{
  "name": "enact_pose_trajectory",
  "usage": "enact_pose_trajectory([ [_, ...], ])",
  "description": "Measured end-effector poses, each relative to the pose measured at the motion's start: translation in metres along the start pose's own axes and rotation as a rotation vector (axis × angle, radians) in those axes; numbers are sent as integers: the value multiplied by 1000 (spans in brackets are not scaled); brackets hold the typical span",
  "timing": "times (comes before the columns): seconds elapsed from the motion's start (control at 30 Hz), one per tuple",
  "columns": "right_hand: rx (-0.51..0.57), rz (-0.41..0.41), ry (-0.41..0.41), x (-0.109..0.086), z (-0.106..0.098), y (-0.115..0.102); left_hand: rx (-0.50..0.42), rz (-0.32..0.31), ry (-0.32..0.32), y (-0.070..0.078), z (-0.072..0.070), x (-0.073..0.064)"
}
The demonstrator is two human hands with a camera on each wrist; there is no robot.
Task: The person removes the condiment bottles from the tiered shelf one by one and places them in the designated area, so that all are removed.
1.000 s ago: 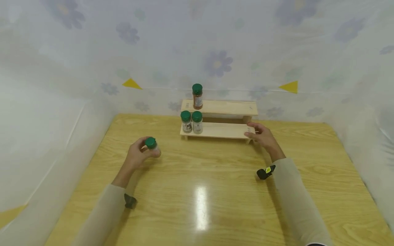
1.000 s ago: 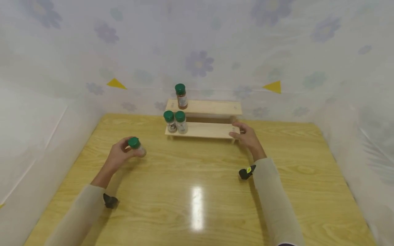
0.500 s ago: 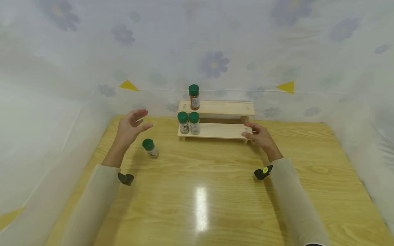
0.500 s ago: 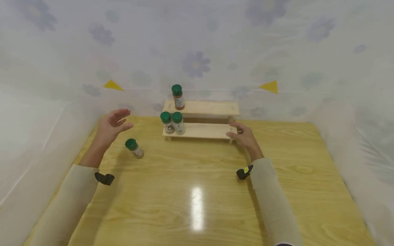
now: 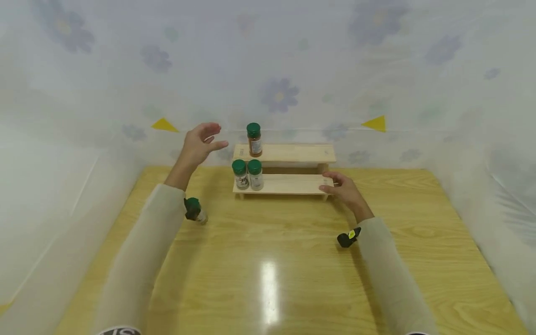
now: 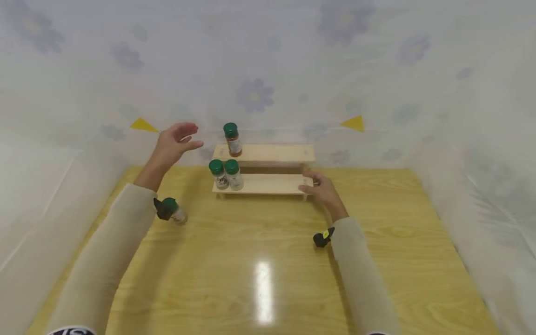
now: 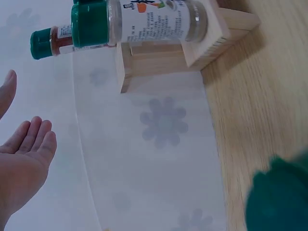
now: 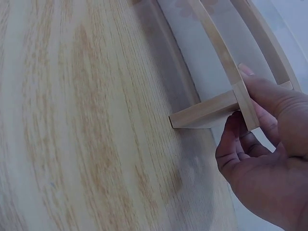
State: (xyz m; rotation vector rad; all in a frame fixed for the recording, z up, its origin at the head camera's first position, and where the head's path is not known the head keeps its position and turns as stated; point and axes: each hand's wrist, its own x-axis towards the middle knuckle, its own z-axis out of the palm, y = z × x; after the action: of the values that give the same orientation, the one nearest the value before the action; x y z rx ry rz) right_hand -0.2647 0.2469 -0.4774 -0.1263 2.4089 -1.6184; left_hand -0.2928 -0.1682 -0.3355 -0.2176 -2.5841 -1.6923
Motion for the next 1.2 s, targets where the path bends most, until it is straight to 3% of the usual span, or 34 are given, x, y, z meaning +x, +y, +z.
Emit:
enact_pose_trajectory([
  [0.27,18,5,-2,0,3,-3,-67,-26,-43,5,29,25],
  [0.63,66,22,-8,2,6,-7,-70,-46,-86,9,56,32],
  [0.93,92,-2,-3,2,11,-10,72,-55,-66,8,65,35],
  [1.2,85,6,-24,7,12,-14,158,-59,-38,10,59,32],
])
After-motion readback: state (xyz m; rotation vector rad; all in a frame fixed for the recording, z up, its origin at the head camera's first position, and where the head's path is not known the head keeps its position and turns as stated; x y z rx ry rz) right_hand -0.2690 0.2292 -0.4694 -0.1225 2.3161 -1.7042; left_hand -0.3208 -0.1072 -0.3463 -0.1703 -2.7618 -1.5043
